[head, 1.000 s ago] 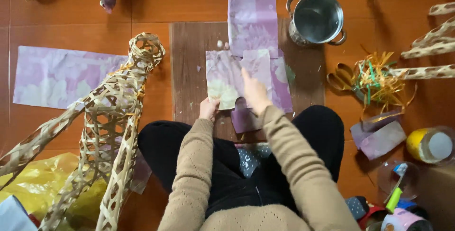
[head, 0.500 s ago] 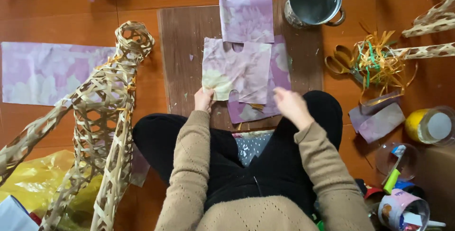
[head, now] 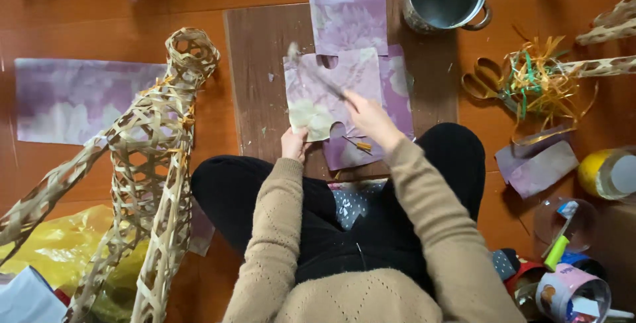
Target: Crafting a giraffe sculpture by weaving a wicker frame and covering it with patterned paper
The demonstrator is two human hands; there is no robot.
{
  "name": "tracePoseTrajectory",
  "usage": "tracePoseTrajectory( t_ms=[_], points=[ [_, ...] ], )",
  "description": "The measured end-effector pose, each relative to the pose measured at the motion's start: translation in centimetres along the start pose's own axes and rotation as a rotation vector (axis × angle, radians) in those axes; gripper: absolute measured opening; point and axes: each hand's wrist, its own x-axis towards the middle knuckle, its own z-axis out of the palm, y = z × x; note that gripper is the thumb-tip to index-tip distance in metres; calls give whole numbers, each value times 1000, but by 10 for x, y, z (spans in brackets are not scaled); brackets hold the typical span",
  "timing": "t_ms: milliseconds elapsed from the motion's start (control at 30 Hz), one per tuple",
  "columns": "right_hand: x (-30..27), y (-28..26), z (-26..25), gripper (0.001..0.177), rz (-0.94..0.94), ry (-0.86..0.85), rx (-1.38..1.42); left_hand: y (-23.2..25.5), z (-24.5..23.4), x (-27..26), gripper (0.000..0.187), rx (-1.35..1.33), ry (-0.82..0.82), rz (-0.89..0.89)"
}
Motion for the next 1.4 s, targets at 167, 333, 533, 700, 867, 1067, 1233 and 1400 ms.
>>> tracePoseTrajectory(
  t_ms=[167,333,533,700,867,1067,1233,1400],
  points=[
    [-11,110,-11,35,132,-62,-56,-21,-9,23,48,39,25,-13],
    [-12,95,-14,32,67,-157,-89,-10,-4,11,47,57,41,-2],
    [36,86,4,31,90,33,-349,6,6,-10,38,45,28,18],
    [18,62,-25,31,-48,58,-181,-10,-12,35,28,-8,84,111],
    [-38,78,-73,33,38,-277,-172,-10,-15,40,26,-59,63,124],
    [-21,158,-75,33,395,-46,-338,-9,-15,41,32,-93,87,119],
    [-5,125,-113,32,296,482,-160,34,-3,-18,41,-116,43,-7],
    [15,127,-149,31,201,607,-476,48,1,-51,45,-217,-87,-78]
  ],
)
